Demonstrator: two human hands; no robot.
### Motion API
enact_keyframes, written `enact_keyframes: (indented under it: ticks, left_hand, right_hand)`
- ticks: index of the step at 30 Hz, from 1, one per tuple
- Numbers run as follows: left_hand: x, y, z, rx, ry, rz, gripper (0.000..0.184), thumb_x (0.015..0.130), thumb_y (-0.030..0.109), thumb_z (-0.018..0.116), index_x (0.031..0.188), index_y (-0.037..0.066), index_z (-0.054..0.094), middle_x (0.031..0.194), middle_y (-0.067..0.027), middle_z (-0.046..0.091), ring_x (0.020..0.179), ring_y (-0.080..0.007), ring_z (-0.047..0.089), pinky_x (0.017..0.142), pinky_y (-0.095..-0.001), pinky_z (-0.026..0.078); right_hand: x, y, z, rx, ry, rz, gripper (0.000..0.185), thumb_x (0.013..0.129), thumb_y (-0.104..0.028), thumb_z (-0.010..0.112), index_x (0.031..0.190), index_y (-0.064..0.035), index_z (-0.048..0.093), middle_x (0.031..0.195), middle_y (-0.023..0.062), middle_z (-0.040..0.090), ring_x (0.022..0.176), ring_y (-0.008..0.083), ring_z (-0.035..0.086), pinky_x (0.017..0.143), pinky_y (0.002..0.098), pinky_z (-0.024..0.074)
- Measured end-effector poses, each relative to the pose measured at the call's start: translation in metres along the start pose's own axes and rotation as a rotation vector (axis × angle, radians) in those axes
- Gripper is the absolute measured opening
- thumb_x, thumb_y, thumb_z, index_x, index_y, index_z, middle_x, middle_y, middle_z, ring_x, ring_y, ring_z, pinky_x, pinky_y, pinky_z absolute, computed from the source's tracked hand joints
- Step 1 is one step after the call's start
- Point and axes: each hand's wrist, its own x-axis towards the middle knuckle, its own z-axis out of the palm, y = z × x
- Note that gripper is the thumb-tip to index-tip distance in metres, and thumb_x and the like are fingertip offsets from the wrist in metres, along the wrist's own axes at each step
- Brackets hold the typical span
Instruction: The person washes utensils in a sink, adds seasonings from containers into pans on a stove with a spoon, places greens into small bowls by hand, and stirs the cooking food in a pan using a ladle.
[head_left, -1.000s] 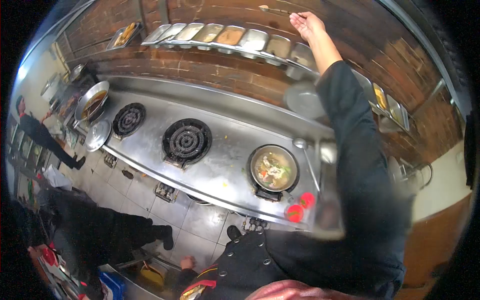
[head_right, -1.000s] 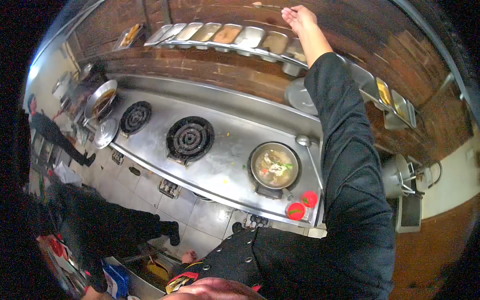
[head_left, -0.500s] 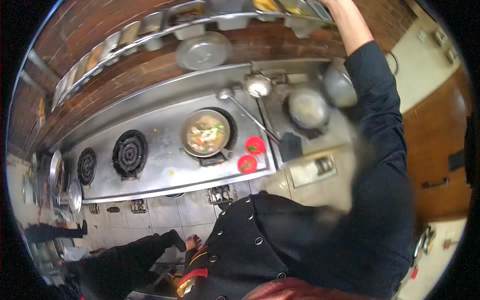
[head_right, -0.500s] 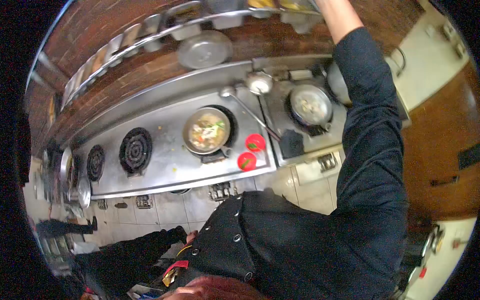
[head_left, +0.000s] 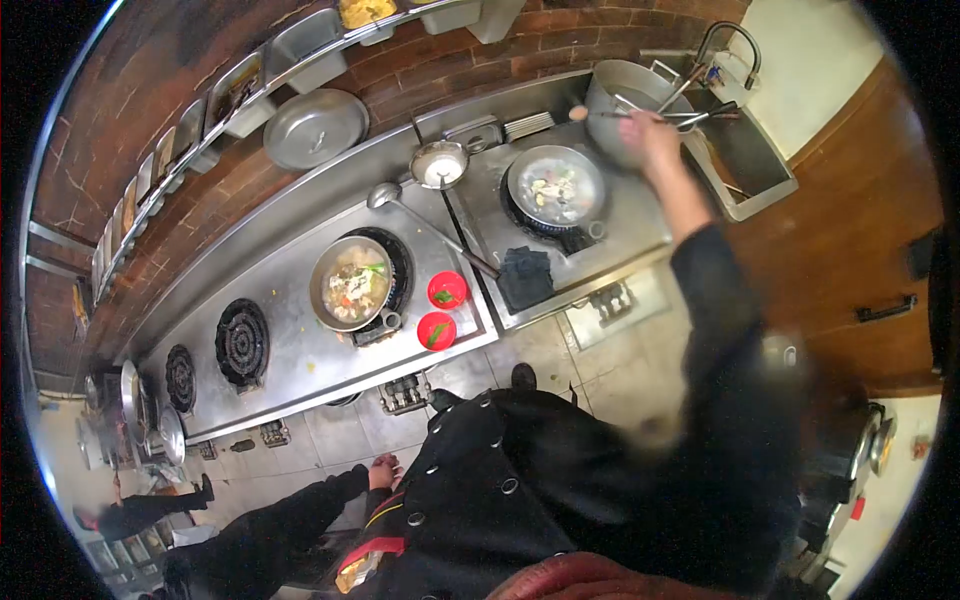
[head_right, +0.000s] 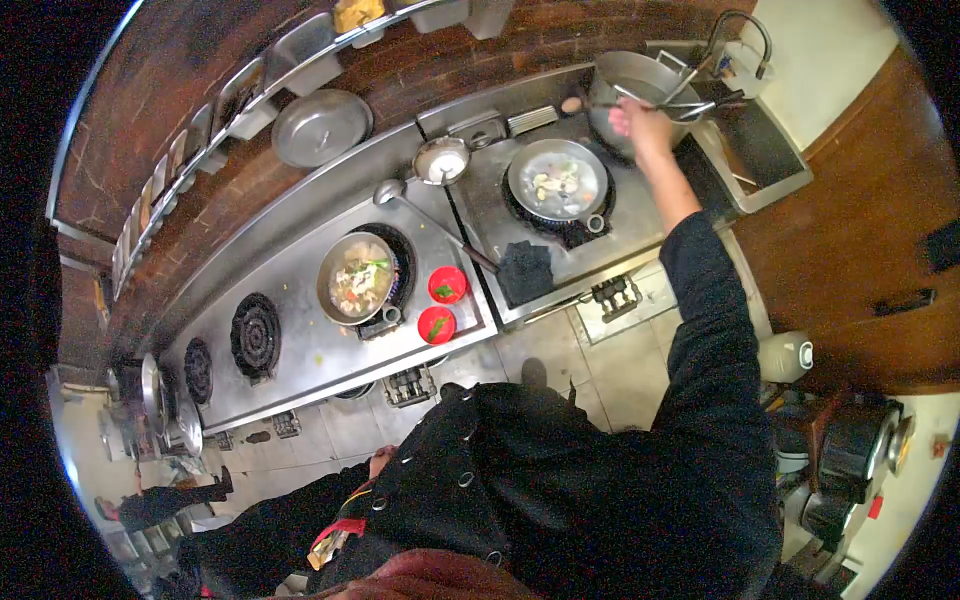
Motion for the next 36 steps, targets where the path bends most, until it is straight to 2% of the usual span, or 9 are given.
enact_keyframes:
  ticks: [4,6,14,15,17,20,24,27,36]
  left_hand:
    - [0.025,-0.047,-0.022,-0.172,-0.057,0.291,0.012,0.09,0.018,0.058,0.1,0.012,0.059,0.081,-0.0022,0.063,0.064,-0.0175,0.062,0.045,-0.0298,0.043]
    - [0.003,-0.039,-0.029,-0.106,-0.041,0.217,0.011,0.091,0.018,0.057,0.099,0.011,0.058,0.08,-0.0042,0.063,0.064,-0.0176,0.062,0.043,-0.0286,0.042]
    - [-0.037,-0.084,-0.02,-0.353,0.191,-0.134,0.015,0.093,0.024,0.058,0.094,0.01,0.06,0.082,-0.0042,0.065,0.07,-0.0197,0.066,0.052,-0.0336,0.049]
    - [-0.034,-0.099,-0.024,0.098,0.153,0.153,0.014,0.092,0.023,0.059,0.095,0.01,0.06,0.084,-0.0045,0.066,0.074,-0.0182,0.066,0.058,-0.0321,0.051]
    - [0.013,-0.171,-0.013,0.275,0.263,0.038,0.024,0.085,0.026,0.064,0.1,0.008,0.062,0.095,-0.0068,0.068,0.084,-0.0172,0.067,0.072,-0.0279,0.052]
    - [0.026,-0.175,-0.011,1.016,-0.011,0.723,0.032,0.085,0.033,0.062,0.103,0.007,0.062,0.096,-0.0059,0.068,0.088,-0.018,0.066,0.077,-0.0294,0.051]
    - [0.061,-0.18,-0.008,1.076,0.002,0.908,0.032,0.088,0.036,0.056,0.105,0.01,0.062,0.09,-0.0032,0.067,0.083,-0.0148,0.067,0.067,-0.0283,0.052]
    - [0.062,-0.12,-0.008,-0.086,-0.041,-0.084,0.031,0.085,0.032,0.061,0.106,0.009,0.06,0.08,-0.003,0.065,0.065,-0.0173,0.064,0.049,-0.0332,0.048]
    - [0.091,-0.035,-0.025,-0.505,0.094,-0.012,0.016,0.088,0.026,0.06,0.099,0.014,0.059,0.079,-0.0009,0.064,0.061,-0.0145,0.059,0.046,-0.0291,0.042]
  right_hand:
    - [-0.007,0.092,0.014,-0.451,0.119,-0.265,0.023,0.092,-0.019,0.057,0.101,-0.0023,0.07,0.085,0.0144,0.072,0.076,0.0214,0.071,0.071,0.0326,0.054]
    - [-0.009,0.141,0.031,-0.624,0.196,-0.386,0.022,0.089,-0.022,0.059,0.104,-0.0089,0.071,0.09,0.0182,0.07,0.087,0.0369,0.066,0.079,0.041,0.0511]
    - [-0.019,0.182,0.037,-0.808,-0.092,-0.395,0.023,0.089,-0.014,0.06,0.109,-0.0069,0.069,0.111,0.0206,0.064,0.098,0.036,0.062,0.086,0.0416,0.0492]
    - [-0.014,0.186,0.034,-0.825,-0.111,-0.409,0.024,0.089,-0.015,0.06,0.111,-0.0081,0.069,0.109,0.0186,0.066,0.098,0.0361,0.063,0.086,0.0416,0.0494]
    - [-0.014,0.175,0.028,-0.823,-0.063,-0.474,0.024,0.089,-0.016,0.06,0.111,-0.0082,0.069,0.108,0.0184,0.066,0.097,0.0364,0.063,0.087,0.0416,0.0493]
    - [-0.022,0.115,0.031,-0.736,0.06,-0.481,0.027,0.093,-0.023,0.058,0.111,-0.0047,0.068,0.106,0.0175,0.068,0.096,0.0322,0.066,0.089,0.0361,0.0488]
    - [-0.044,-0.018,0.072,-0.363,0.045,-0.459,0.034,0.099,-0.029,0.052,0.112,-0.0012,0.066,0.102,0.0128,0.071,0.095,0.0191,0.067,0.087,0.031,0.0499]
    - [-0.056,-0.111,0.135,-0.07,-0.069,-0.651,0.029,0.1,-0.019,0.052,0.111,0.0049,0.063,0.094,0.0117,0.07,0.084,0.0137,0.065,0.076,0.0266,0.0535]
    - [-0.208,-0.299,0.476,0.176,-0.652,-0.927,0.029,0.097,-0.02,0.056,0.113,0.0022,0.065,0.098,0.0135,0.071,0.084,0.0141,0.067,0.073,0.0257,0.0542]
